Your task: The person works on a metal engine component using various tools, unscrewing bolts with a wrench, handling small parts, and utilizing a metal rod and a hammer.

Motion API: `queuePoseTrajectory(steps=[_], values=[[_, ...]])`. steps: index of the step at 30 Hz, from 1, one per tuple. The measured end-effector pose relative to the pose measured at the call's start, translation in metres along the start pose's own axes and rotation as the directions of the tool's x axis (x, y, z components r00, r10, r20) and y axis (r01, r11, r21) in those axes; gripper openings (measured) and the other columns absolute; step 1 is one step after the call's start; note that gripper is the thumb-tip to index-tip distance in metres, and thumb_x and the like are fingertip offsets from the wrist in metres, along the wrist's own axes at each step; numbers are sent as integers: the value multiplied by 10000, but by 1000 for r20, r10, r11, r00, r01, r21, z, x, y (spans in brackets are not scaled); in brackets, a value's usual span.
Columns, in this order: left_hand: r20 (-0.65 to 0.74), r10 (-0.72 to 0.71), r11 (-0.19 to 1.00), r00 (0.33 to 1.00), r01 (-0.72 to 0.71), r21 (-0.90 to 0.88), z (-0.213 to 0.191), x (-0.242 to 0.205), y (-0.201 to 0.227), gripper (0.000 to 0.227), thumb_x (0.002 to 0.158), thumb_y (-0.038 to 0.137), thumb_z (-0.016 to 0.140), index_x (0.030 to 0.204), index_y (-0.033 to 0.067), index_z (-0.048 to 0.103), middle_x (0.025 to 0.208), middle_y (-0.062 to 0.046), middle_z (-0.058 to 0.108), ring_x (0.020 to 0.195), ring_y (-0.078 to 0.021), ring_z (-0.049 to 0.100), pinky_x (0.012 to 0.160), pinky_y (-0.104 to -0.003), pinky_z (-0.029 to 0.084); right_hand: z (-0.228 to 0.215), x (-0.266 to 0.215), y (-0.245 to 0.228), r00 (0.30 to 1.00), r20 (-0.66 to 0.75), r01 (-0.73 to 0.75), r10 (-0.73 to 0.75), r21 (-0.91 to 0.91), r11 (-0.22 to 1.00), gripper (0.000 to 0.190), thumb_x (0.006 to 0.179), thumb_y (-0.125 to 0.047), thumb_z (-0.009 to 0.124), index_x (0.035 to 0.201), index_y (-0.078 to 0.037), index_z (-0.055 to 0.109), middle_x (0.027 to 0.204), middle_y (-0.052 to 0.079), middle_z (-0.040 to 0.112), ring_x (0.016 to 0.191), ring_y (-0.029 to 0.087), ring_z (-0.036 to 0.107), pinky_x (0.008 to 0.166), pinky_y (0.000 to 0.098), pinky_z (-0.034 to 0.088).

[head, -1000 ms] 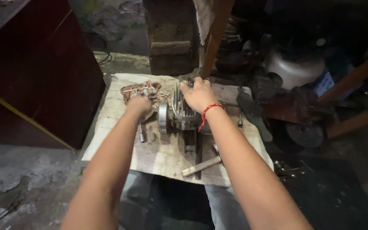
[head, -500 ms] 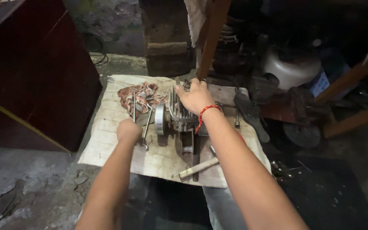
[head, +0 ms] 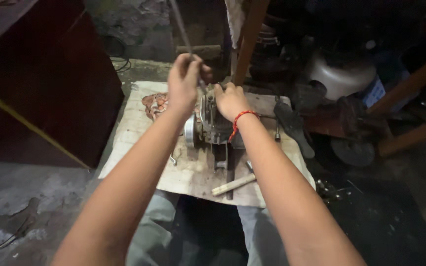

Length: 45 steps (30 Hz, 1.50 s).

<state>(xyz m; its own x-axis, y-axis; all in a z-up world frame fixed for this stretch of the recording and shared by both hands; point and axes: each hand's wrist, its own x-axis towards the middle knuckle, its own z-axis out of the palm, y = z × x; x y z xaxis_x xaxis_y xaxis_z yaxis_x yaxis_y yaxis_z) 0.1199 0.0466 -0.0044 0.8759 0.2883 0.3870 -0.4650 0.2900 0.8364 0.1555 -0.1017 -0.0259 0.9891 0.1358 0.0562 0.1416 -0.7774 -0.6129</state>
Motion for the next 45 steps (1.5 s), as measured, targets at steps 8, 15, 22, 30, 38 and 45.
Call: queuePoseTrajectory(steps=[8, 15, 22, 30, 38, 45], values=[[-35, 40, 998, 999, -38, 56, 7, 7, -35, 58, 1059, 15, 514, 1042, 47, 559, 858, -53, 667, 770, -141, 684, 734, -297, 593, 7, 7, 9, 1000, -16, 3, -3, -7, 1000, 573, 993, -422, 485, 1339, 32, 531, 1375, 363, 499, 1264, 504, 528, 1085, 505, 419], [85, 154, 934, 984, -173, 314, 10, -9, -29, 61, 1027, -29, 554, 1037, 26, 577, 883, -55, 698, 845, -104, 704, 776, -276, 594, -2, 0, 0, 1000, -9, 2, -2, 13, 1000, 575, 1021, -441, 470, 1326, 41, 546, 1360, 362, 523, 1280, 498, 531, 1099, 498, 422], [115, 150, 872, 982, -187, 452, 15, -12, -19, 49, 1004, -15, 573, 1031, 18, 599, 873, -66, 723, 848, -107, 729, 760, -278, 579, -10, -13, -12, 998, 35, -62, 61, 29, 998, 562, 1018, -448, 450, 1330, 10, 545, 1424, 319, 480, 1321, 462, 505, 1111, 484, 404], [179, 42, 911, 983, -112, 398, 0, -7, -21, 36, 1033, 10, 587, 1056, 30, 607, 909, -65, 725, 855, -105, 666, 776, -280, 539, -10, -11, -11, 1000, 14, -21, 21, 21, 1000, 580, 1024, -460, 446, 1350, 12, 532, 1413, 341, 491, 1308, 479, 511, 1115, 488, 405], [230, 41, 726, 972, -187, 661, 6, -15, -1, 96, 980, 23, 609, 1072, 38, 630, 854, -109, 717, 770, -159, 685, 753, -309, 547, -14, -12, -12, 998, 39, -54, 50, 90, 995, 575, 979, -442, 476, 1334, 2, 562, 1398, 332, 519, 1307, 461, 527, 1102, 483, 420], [167, 101, 809, 981, -178, 560, 4, -20, -6, 64, 984, 49, 593, 1046, 62, 601, 900, -145, 752, 863, -282, 736, 781, -360, 563, 0, -4, -3, 1000, -26, 2, -2, 28, 1000, 590, 981, -462, 506, 1303, 28, 573, 1350, 349, 530, 1257, 485, 535, 1061, 501, 428]])
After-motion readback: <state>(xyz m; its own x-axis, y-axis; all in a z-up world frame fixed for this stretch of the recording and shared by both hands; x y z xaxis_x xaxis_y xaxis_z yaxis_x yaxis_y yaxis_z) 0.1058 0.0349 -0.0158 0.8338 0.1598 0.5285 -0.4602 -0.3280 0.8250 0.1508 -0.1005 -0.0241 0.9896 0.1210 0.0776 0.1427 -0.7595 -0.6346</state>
